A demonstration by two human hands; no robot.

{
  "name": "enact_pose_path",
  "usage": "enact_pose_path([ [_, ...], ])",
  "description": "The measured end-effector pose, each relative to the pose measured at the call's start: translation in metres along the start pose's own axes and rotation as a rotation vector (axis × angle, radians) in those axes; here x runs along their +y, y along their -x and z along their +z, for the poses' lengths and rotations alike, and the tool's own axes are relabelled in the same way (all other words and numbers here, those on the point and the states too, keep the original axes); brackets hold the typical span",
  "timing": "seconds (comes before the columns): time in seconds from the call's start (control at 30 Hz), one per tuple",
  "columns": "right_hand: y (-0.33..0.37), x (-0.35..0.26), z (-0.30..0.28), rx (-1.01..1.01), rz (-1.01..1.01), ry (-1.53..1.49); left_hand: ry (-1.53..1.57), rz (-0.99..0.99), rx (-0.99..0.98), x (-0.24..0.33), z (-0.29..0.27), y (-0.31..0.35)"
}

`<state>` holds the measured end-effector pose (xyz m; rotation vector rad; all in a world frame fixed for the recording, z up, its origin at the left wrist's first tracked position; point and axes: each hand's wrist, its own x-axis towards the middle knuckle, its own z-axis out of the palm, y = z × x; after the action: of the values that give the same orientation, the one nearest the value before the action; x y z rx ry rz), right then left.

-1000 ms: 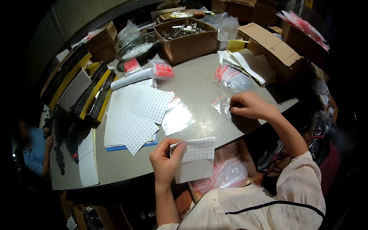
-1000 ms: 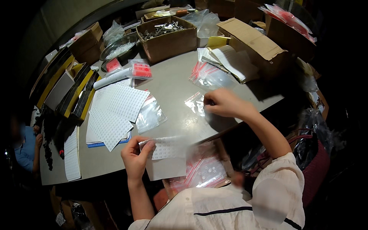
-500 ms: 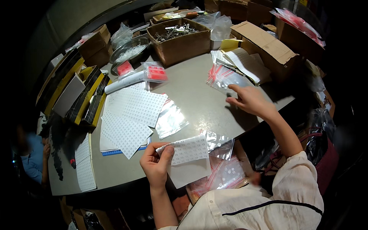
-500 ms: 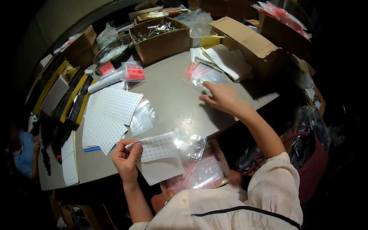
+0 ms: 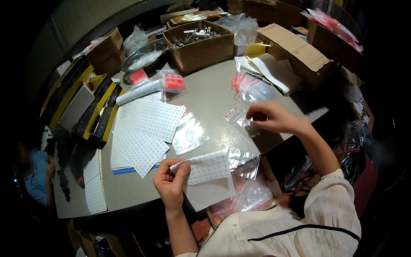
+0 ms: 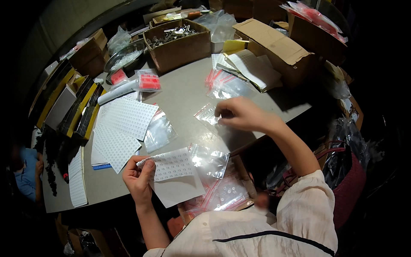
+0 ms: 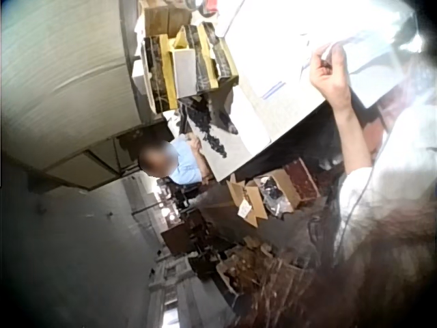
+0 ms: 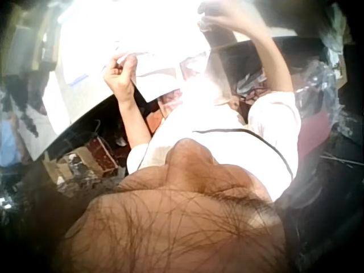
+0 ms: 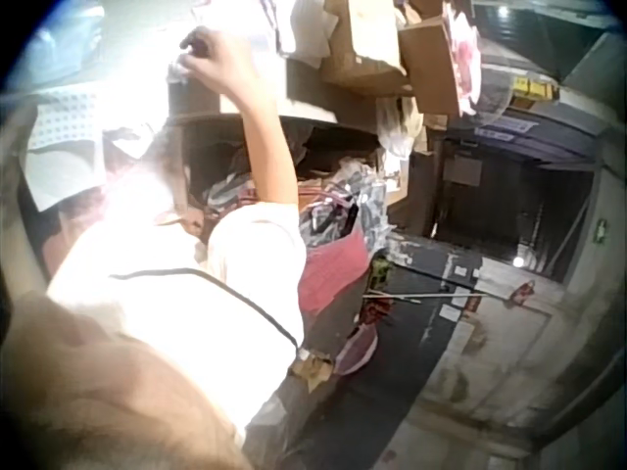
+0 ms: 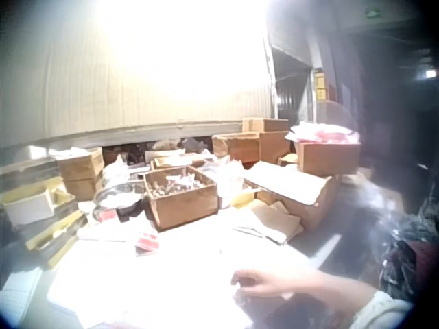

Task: The person sits at a cluttered table and repeatedly peels small stickers from a sheet, placing them into small plastic bags. The person handles sticker sheets and plastic bags throughout the clip.

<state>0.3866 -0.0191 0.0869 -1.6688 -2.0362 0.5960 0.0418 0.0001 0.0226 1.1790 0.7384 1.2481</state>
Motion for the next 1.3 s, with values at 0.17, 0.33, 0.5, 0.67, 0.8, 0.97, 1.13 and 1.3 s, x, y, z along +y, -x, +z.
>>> enact_pose_path([
  [0.17,-0.023,0.017,0.003,-0.12,-0.004,0.002,-0.019,0.029,0.009,-0.001,-0.001,-0.001],
  [0.33,-0.025,0.025,0.016,-0.011,-0.016,0.248,0.029,0.022,0.012,-0.003,-0.002,-0.001],
  [0.5,-0.023,0.031,0.002,-0.185,0.133,0.278,0.09,0.001,0.005,0.002,-0.003,0.0],
  [0.67,0.014,-0.02,0.016,-0.407,0.045,0.295,0.167,-0.016,-0.05,0.004,-0.01,-0.001],
  [0.8,0.025,-0.037,0.017,-0.535,-0.108,0.235,0.173,-0.031,-0.068,0.002,-0.012,-0.003],
  [0.97,0.013,-0.059,0.012,-0.242,-0.186,-0.001,-0.034,-0.055,-0.08,0.0,-0.007,0.0],
  [1.13,-0.005,-0.083,0.05,-0.014,-0.438,0.017,-0.143,-0.057,-0.098,-0.001,-0.003,0.0],
  [1.3,-0.021,-0.091,0.08,0.064,-0.522,0.135,-0.172,-0.029,-0.1,0.0,0.002,0.002],
])
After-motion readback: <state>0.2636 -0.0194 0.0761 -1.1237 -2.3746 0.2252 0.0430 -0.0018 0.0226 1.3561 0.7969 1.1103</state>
